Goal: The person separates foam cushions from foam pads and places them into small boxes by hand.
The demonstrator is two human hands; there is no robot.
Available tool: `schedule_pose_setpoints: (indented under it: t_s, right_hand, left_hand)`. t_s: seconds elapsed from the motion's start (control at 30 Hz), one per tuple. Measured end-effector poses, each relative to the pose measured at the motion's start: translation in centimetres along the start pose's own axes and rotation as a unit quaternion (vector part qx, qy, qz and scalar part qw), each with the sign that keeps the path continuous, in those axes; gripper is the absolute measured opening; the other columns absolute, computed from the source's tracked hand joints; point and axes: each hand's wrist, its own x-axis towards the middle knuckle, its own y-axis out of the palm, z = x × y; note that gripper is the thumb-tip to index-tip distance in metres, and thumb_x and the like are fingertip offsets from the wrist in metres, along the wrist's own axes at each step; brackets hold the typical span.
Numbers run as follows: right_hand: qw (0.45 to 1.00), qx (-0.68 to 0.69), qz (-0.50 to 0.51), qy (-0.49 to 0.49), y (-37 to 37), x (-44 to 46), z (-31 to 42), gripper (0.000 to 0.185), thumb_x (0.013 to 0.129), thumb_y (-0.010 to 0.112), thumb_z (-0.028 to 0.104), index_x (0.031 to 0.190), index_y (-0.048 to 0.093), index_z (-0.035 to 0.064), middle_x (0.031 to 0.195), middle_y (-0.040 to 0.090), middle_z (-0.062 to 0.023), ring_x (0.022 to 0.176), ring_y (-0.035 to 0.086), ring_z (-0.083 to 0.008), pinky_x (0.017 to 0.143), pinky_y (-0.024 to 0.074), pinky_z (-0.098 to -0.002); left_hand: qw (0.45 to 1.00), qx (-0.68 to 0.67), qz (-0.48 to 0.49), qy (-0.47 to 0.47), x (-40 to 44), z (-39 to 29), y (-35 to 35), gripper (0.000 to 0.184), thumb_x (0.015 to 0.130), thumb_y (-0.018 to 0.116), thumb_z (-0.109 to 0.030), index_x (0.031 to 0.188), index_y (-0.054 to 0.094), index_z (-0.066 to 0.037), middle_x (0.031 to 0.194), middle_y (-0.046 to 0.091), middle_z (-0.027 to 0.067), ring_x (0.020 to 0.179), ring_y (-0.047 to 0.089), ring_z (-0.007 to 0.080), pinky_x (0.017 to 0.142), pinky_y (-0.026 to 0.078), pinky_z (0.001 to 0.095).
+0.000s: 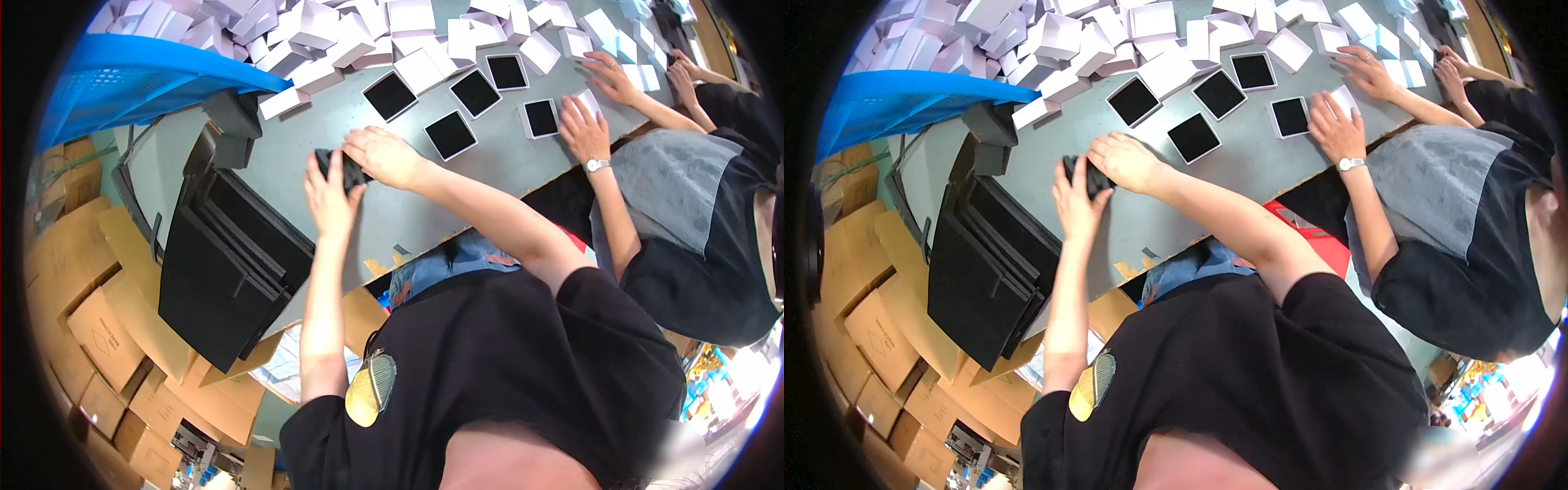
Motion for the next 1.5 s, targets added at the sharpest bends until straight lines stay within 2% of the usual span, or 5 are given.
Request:
schedule_pose_setpoints:
  t_s: [0.3,0.47,0.8,1.17,1.5]
  right_hand:
    - [0.971,-0.010,0.099,0.218,-1.0,-5.0,0.9,0.035,0.079,0.064,0.011,0.113,0.061,0.0049,0.105,0.063,-0.0107,0.103,0.059,-0.0274,0.094,0.0447,-0.0396]
    - [0.967,-0.152,-0.082,0.188,-3.5,-7.1,1.2,0.032,0.080,0.055,0.009,0.111,0.062,0.0046,0.112,0.059,-0.0119,0.106,0.058,-0.0270,0.094,0.0444,-0.0409]
    - [0.993,-0.093,-0.001,0.067,-3.9,-12.4,0.0,0.025,0.079,0.057,0.018,0.100,0.065,0.0063,0.119,0.061,-0.0103,0.113,0.056,-0.0230,0.104,0.0388,-0.0448]
    - [0.999,-0.019,-0.012,0.038,-6.7,-14.8,-5.1,0.016,0.078,0.059,0.014,0.088,0.068,0.0056,0.116,0.065,-0.0081,0.118,0.057,-0.0222,0.108,0.0384,-0.0443]
    - [0.976,-0.017,-0.109,0.186,-13.0,-11.3,-7.0,0.012,0.073,0.071,0.006,0.085,0.071,0.0072,0.100,0.066,-0.0053,0.096,0.061,-0.0240,0.087,0.0436,-0.0379]
  left_hand:
    - [0.973,0.199,0.103,-0.059,0.2,0.0,-5.0,0.068,0.074,0.077,-0.018,0.136,0.050,-0.015,0.149,0.033,0.0221,0.134,0.034,0.0461,0.109,0.031,0.0549]
    - [0.982,-0.111,0.034,0.148,8.7,-3.5,-2.1,0.067,0.080,0.072,-0.025,0.138,0.046,-0.006,0.140,0.044,0.0232,0.126,0.045,0.0419,0.104,0.037,0.0528]
    - [0.916,-0.296,0.272,-0.002,10.6,-11.1,7.1,0.027,0.082,0.060,-0.013,0.105,0.062,0.000,0.097,0.068,0.0263,0.098,0.066,0.0368,0.084,0.052,0.0453]
    - [0.994,0.058,0.050,0.077,17.8,-15.1,5.8,0.063,0.065,0.085,-0.034,0.112,0.054,-0.005,0.108,0.063,0.0191,0.102,0.060,0.0374,0.088,0.046,0.0477]
    - [0.839,-0.517,0.094,-0.143,9.2,-4.5,2.6,0.090,0.062,0.070,0.005,0.143,0.033,-0.005,0.132,0.047,0.0133,0.120,0.052,0.0247,0.100,0.046,0.0362]
